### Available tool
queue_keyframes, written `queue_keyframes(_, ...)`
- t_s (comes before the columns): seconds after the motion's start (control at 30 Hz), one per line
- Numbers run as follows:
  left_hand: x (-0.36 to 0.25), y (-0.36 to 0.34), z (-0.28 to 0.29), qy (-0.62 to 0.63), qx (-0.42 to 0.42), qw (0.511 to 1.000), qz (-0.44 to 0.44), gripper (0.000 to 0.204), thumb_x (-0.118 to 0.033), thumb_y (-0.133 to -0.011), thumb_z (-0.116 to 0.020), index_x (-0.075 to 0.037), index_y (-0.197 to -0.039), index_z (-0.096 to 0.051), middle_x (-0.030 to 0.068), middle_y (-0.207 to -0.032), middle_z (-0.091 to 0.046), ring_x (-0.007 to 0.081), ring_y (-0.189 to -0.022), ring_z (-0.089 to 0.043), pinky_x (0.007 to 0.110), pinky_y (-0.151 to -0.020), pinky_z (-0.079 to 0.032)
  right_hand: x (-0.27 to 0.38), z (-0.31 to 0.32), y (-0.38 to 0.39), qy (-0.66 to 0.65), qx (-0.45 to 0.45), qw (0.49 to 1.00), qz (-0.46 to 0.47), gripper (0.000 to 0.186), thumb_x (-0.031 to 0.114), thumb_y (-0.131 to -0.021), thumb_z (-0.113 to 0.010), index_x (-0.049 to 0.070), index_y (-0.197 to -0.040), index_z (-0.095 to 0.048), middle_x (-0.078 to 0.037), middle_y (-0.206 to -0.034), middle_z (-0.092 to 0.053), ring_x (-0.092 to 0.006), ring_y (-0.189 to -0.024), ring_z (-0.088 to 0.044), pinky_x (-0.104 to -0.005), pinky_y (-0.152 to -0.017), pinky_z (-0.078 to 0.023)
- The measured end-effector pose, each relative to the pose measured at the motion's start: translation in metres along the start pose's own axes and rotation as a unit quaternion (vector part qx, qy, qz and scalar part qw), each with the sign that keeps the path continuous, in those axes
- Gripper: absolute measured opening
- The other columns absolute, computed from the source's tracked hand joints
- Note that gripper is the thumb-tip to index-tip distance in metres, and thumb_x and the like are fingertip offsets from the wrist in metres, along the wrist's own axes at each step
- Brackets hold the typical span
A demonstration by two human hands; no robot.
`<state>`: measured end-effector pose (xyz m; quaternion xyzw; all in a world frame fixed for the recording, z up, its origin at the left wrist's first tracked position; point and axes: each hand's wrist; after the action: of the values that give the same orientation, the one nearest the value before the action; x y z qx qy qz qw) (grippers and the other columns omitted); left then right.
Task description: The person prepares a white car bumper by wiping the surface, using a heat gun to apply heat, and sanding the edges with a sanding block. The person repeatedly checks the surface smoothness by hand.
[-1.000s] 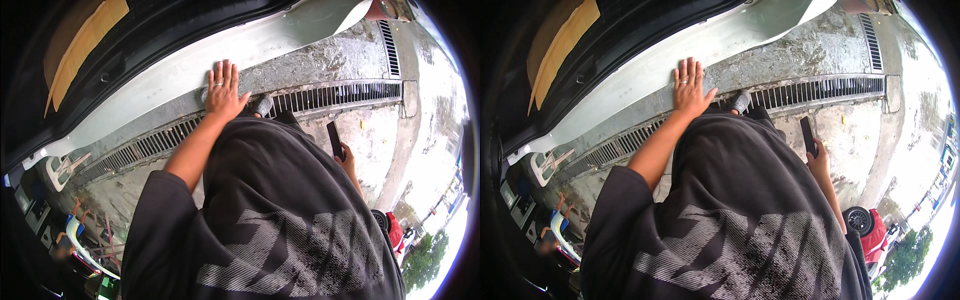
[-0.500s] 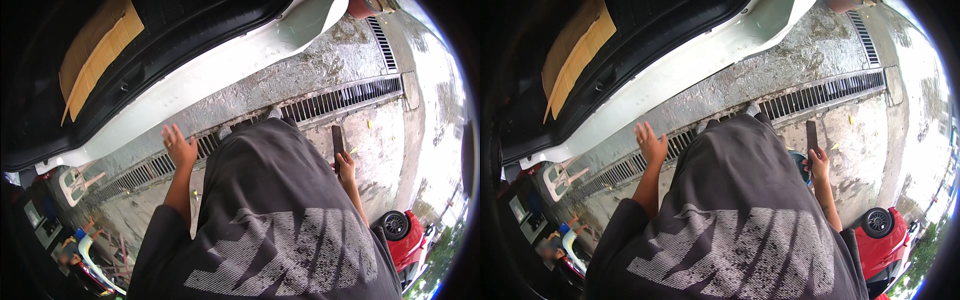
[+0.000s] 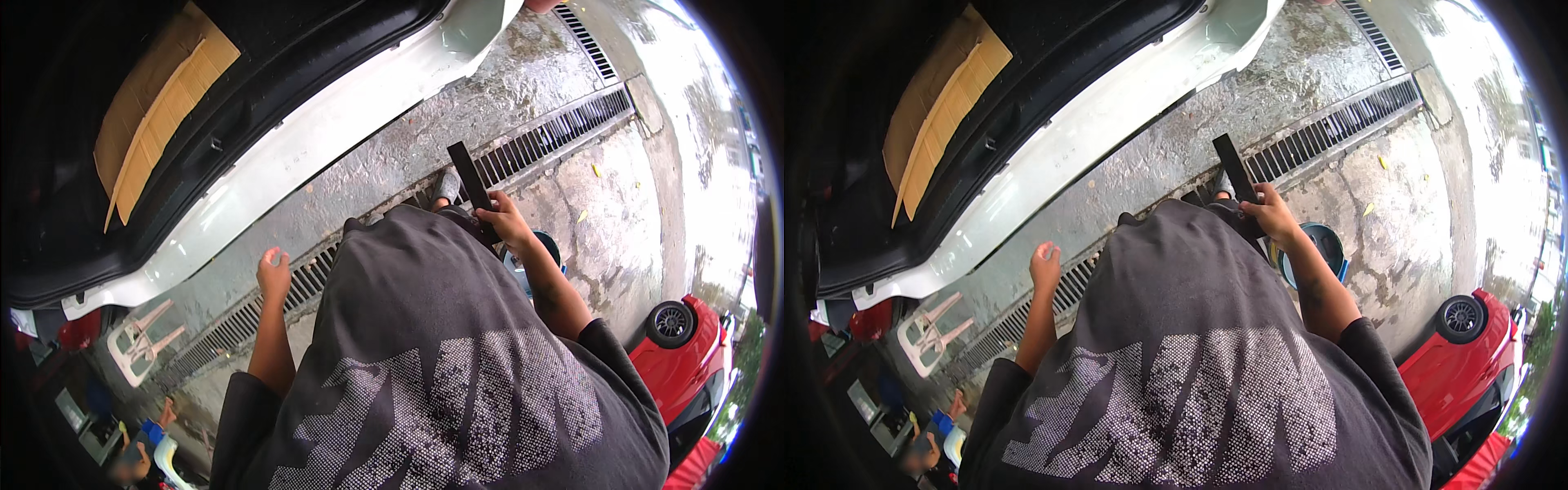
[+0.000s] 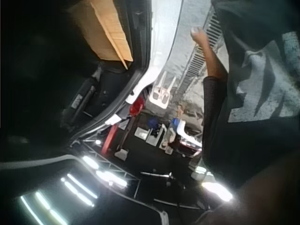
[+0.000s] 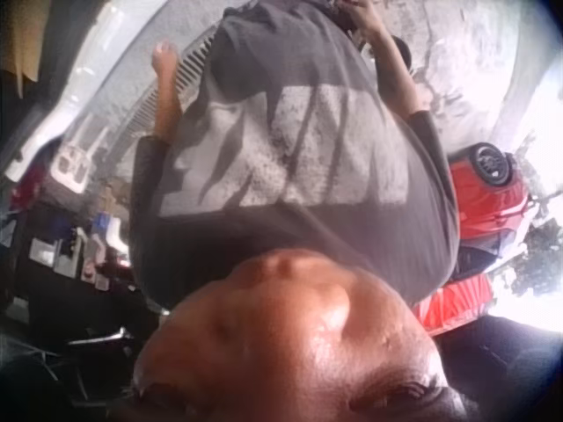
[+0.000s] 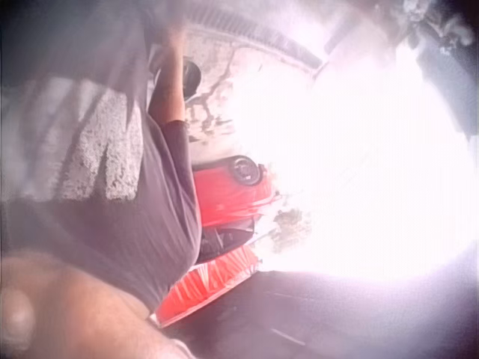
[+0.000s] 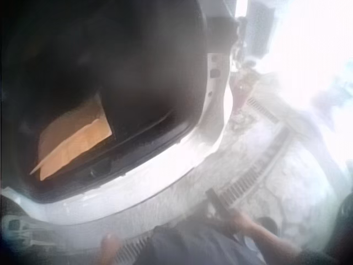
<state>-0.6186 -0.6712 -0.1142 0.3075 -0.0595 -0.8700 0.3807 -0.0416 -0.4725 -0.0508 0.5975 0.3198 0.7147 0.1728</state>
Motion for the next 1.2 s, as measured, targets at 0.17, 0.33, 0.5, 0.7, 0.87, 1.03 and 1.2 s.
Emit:
queue_keyframes(0.17, -0.061, -0.013, -0.056, 0.128, 0.113, 0.984, -0.057, 0.036, -0.028, -0.103, -0.074, 0.002, -0.123, -0.075, 0.0188, -0.121, -0.080, 0.0272, -0.117, -0.076, 0.039, -0.103, -0.057, 0.062, -0.051, 0.005, 0.010, 0.002, 1.000, 0.000, 0.050, 0.024, -0.109, -0.069, 0.003, -0.151, -0.051, -0.008, -0.091, -0.070, -0.0134, -0.069, -0.068, -0.0298, -0.060, -0.055)
queue_keyframes(0.33, -0.293, -0.010, -0.112, 0.358, 0.409, 0.837, 0.052, 0.057, -0.055, -0.109, -0.064, -0.007, -0.140, -0.065, 0.0102, -0.127, -0.072, 0.0240, -0.116, -0.069, 0.040, -0.092, -0.056, 0.095, -0.104, -0.007, -0.001, 0.033, 0.999, 0.002, 0.066, 0.031, -0.111, -0.068, 0.015, -0.169, -0.042, -0.005, -0.080, -0.065, -0.0125, -0.057, -0.062, -0.0313, -0.050, -0.053)
queue_keyframes(0.5, -0.367, -0.031, -0.177, 0.507, 0.452, 0.718, 0.151, 0.056, -0.052, -0.113, -0.057, -0.008, -0.146, -0.051, 0.0131, -0.118, -0.073, 0.0289, -0.113, -0.072, 0.049, -0.093, -0.060, 0.099, -0.109, -0.028, -0.003, 0.049, 0.999, 0.020, 0.066, 0.026, -0.112, -0.065, 0.015, -0.171, -0.039, -0.006, -0.091, -0.067, -0.0136, -0.064, -0.064, -0.0346, -0.049, -0.058)
queue_keyframes(0.7, -0.408, -0.038, -0.194, 0.633, 0.355, 0.661, 0.190, 0.041, -0.043, -0.117, -0.051, -0.004, -0.129, -0.052, 0.0151, -0.112, -0.072, 0.0365, -0.104, -0.075, 0.052, -0.088, -0.061, 0.146, -0.081, -0.065, 0.035, 0.133, 0.990, -0.001, 0.069, 0.019, -0.110, -0.065, 0.013, -0.172, -0.035, -0.018, -0.129, -0.067, -0.0153, -0.071, -0.068, -0.0328, -0.055, -0.060)
queue_keyframes(0.87, -0.442, -0.023, -0.200, 0.651, 0.267, 0.670, 0.235, 0.030, -0.041, -0.118, -0.052, -0.010, -0.119, -0.049, 0.0097, -0.099, -0.063, 0.0340, -0.087, -0.072, 0.052, -0.075, -0.062, 0.122, -0.040, -0.087, 0.027, 0.196, 0.974, 0.106, 0.071, 0.013, -0.111, -0.064, 0.012, -0.174, -0.032, -0.014, -0.169, -0.041, -0.0180, -0.117, -0.063, -0.0310, -0.074, -0.063)
queue_keyframes(1.03, -0.448, -0.025, -0.214, 0.644, 0.224, 0.688, 0.249, 0.034, -0.040, -0.117, -0.054, -0.006, -0.118, -0.050, 0.0065, -0.086, -0.062, 0.0227, -0.069, -0.068, 0.041, -0.066, -0.063, 0.115, -0.036, -0.098, -0.102, 0.216, 0.971, 0.029, 0.067, 0.005, -0.112, -0.061, 0.010, -0.172, -0.033, -0.013, -0.149, -0.060, -0.0136, -0.104, -0.068, -0.0302, -0.065, -0.060)
queue_keyframes(1.2, -0.461, -0.030, -0.214, 0.573, 0.154, 0.769, 0.237, 0.031, -0.031, -0.108, -0.073, -0.004, -0.104, -0.057, 0.0058, -0.080, -0.063, 0.0192, -0.059, -0.066, 0.035, -0.056, -0.060, 0.121, -0.049, -0.096, -0.013, 0.148, 0.989, 0.004, 0.065, 0.008, -0.108, -0.069, 0.008, -0.167, -0.043, -0.006, -0.091, -0.074, -0.0104, -0.064, -0.067, -0.0276, -0.056, -0.051)
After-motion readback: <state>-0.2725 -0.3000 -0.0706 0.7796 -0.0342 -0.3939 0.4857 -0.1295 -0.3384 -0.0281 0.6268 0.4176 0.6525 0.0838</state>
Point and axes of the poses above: each hand's wrist, its own y-axis away from the middle knuckle, its own z-axis out of the back of the hand, x = y × z
